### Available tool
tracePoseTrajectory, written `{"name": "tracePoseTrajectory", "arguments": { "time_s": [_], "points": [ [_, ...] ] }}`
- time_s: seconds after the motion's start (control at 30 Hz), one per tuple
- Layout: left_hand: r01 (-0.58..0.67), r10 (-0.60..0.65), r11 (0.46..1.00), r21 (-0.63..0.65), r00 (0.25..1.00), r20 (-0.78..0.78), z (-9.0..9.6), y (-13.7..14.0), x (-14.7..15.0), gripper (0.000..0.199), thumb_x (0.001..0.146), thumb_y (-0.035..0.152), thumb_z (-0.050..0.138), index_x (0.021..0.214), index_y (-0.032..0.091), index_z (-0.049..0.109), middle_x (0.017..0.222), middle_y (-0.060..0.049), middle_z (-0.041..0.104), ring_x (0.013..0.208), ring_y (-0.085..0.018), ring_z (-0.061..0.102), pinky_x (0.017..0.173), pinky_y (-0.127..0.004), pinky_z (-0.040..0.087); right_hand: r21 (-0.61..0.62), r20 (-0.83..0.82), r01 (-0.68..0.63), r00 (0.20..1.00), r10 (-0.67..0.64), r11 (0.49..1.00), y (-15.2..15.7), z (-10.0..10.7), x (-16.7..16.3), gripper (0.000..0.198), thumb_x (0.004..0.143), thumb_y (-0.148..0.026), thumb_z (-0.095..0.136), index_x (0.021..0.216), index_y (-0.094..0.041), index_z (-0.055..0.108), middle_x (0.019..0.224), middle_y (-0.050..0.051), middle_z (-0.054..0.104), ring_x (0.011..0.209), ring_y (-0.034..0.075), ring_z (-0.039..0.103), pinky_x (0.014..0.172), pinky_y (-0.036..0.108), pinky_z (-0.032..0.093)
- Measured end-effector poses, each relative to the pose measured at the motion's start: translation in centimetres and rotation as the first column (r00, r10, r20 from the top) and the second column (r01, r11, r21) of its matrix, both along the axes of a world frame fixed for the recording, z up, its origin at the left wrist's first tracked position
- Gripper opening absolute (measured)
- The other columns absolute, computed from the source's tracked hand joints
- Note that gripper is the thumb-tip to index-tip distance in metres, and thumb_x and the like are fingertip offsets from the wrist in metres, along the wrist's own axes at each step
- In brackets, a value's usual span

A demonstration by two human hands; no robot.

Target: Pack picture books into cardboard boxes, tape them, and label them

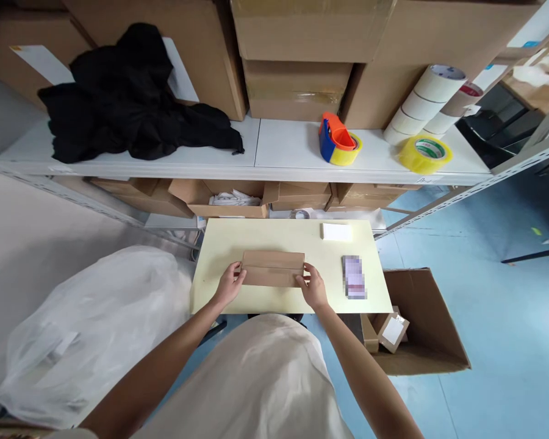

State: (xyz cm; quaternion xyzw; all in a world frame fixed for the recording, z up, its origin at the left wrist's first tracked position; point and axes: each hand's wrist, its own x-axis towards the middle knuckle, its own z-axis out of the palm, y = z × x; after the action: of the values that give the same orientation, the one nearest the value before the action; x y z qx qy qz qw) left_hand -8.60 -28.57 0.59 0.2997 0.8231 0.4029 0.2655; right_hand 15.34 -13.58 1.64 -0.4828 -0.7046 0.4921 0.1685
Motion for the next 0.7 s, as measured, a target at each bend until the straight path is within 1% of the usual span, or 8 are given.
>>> {"name": "tracePoseTrajectory", "arguments": {
  "time_s": [0.07, 0.2, 0.4, 0.53, 0.6, 0.7],
  "points": [
    [-0.005, 0.006, 1.0, 0.027, 0.998, -0.069, 0.0, -0.3, 0.4, 0.036, 0.082, 0.034, 0.053, 0.112, 0.016, 0.053, 0.114, -0.014, 0.061, 0.085, -0.019, 0.065, 0.079, -0.037, 0.053, 0.008, -0.014, -0.016, 1.0, 0.016, 1.0, -0.5, 0.2, 0.0, 0.053, 0.079, -0.043, 0.052, 0.125, -0.018, 0.046, 0.116, 0.015, 0.058, 0.088, 0.023, 0.065, 0.068, 0.037, 0.056],
    [0.034, -0.034, 0.998, 0.061, 0.999, -0.008, -0.3, -0.7, 1.0, 0.034, 0.079, 0.028, 0.054, 0.111, 0.017, 0.052, 0.104, -0.01, 0.062, 0.081, -0.017, 0.063, 0.067, -0.031, 0.055, 0.02, -0.001, -0.022, 1.0, 0.022, 1.0, -0.8, 0.2, 0.1, 0.055, 0.079, -0.037, 0.053, 0.13, -0.019, 0.043, 0.117, 0.015, 0.058, 0.091, 0.023, 0.065, 0.071, 0.038, 0.056],
    [0.043, -0.044, 0.998, 0.048, 0.999, 0.017, -0.1, -0.8, 1.1, 0.036, 0.078, 0.028, 0.055, 0.111, 0.016, 0.05, 0.1, -0.01, 0.061, 0.081, -0.017, 0.061, 0.063, -0.029, 0.054, -0.008, -0.029, -0.025, 0.999, 0.025, 1.0, -0.5, 0.1, 0.2, 0.056, 0.079, -0.037, 0.054, 0.131, -0.02, 0.043, 0.12, 0.015, 0.057, 0.092, 0.023, 0.065, 0.071, 0.039, 0.057],
    [0.033, -0.033, 0.999, 0.015, 0.998, -0.046, -0.1, -0.8, 1.2, 0.04, 0.078, 0.027, 0.054, 0.116, 0.016, 0.047, 0.105, -0.011, 0.06, 0.086, -0.019, 0.061, 0.07, -0.033, 0.054, -0.033, -0.03, -0.024, 0.999, 0.023, 0.999, -0.8, 0.0, 0.7, 0.055, 0.082, -0.042, 0.053, 0.131, -0.02, 0.043, 0.121, 0.015, 0.057, 0.094, 0.024, 0.064, 0.074, 0.041, 0.056],
    [0.033, -0.033, 0.999, -0.01, 0.995, -0.099, 0.2, -0.6, 1.3, 0.044, 0.08, 0.029, 0.054, 0.12, 0.015, 0.044, 0.112, -0.014, 0.057, 0.092, -0.021, 0.061, 0.075, -0.037, 0.053, -0.046, -0.045, -0.031, 0.999, 0.029, 0.998, -0.5, -0.2, 1.2, 0.054, 0.084, -0.044, 0.05, 0.132, -0.02, 0.044, 0.121, 0.015, 0.058, 0.097, 0.024, 0.064, 0.076, 0.041, 0.055],
    [0.082, -0.088, 0.996, -0.032, 0.959, -0.271, 1.5, 0.3, 1.3, 0.047, 0.082, 0.033, 0.053, 0.123, 0.014, 0.041, 0.119, -0.018, 0.052, 0.11, -0.028, 0.053, 0.088, -0.046, 0.048, -0.003, -0.022, -0.012, 1.0, 0.012, 1.0, 1.1, -0.8, 2.2, 0.049, 0.089, -0.046, 0.042, 0.13, -0.019, 0.048, 0.12, 0.015, 0.06, 0.101, 0.024, 0.062, 0.081, 0.041, 0.054]
  ]
}}
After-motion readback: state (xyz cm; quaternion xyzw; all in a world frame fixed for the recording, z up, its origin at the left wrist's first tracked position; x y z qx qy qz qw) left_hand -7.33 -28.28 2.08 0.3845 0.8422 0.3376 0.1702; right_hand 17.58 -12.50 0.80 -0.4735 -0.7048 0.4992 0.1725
